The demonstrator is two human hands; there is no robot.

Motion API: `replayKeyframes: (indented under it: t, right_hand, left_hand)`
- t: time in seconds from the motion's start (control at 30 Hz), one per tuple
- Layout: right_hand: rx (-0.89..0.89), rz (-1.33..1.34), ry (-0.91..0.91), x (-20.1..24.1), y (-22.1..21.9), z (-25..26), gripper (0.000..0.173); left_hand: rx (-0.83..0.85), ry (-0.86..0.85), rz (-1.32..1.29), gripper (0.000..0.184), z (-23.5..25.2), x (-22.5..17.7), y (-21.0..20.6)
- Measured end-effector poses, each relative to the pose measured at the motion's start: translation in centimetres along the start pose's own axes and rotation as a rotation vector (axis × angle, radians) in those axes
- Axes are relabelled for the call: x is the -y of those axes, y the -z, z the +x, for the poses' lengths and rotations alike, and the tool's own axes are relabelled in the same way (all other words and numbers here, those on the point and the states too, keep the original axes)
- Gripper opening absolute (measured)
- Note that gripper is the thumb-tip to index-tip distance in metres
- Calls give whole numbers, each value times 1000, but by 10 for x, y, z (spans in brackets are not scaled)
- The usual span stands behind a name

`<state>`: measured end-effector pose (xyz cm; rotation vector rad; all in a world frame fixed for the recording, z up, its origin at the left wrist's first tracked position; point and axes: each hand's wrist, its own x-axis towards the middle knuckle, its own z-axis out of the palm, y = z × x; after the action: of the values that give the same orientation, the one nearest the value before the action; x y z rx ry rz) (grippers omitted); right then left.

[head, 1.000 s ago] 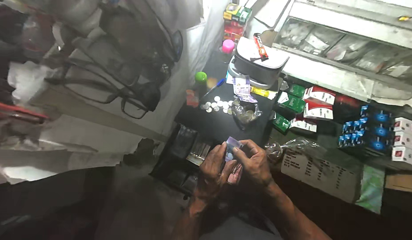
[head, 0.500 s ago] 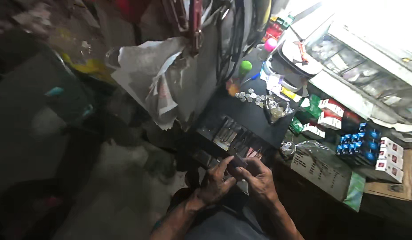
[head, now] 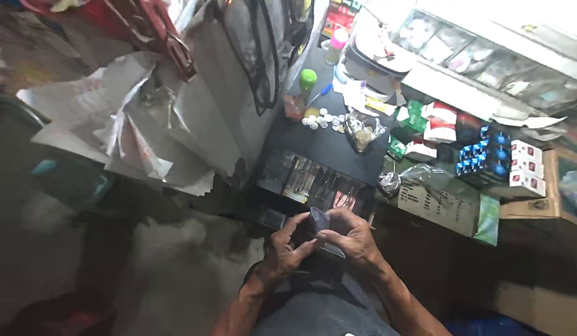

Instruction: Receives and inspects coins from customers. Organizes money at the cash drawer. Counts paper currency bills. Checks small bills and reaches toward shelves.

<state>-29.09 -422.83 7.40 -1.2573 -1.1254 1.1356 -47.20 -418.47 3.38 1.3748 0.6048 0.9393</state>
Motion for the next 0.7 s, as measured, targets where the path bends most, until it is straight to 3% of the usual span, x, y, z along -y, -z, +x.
replayKeyframes:
  t: [0.27, 0.5, 0.7]
  right_hand:
    - [19, -25, -13, 2, -7, 1, 25]
    - [-14, -155, 104, -8, -7, 1, 19]
    - [-19, -186, 127, -20, -1, -2, 17]
  left_hand:
    - [-18, -97, 188, 54, 3, 1, -1]
    - [-13, -175, 267, 57, 3, 8, 5]
    - [18, -55, 226, 30, -1, 10, 13]
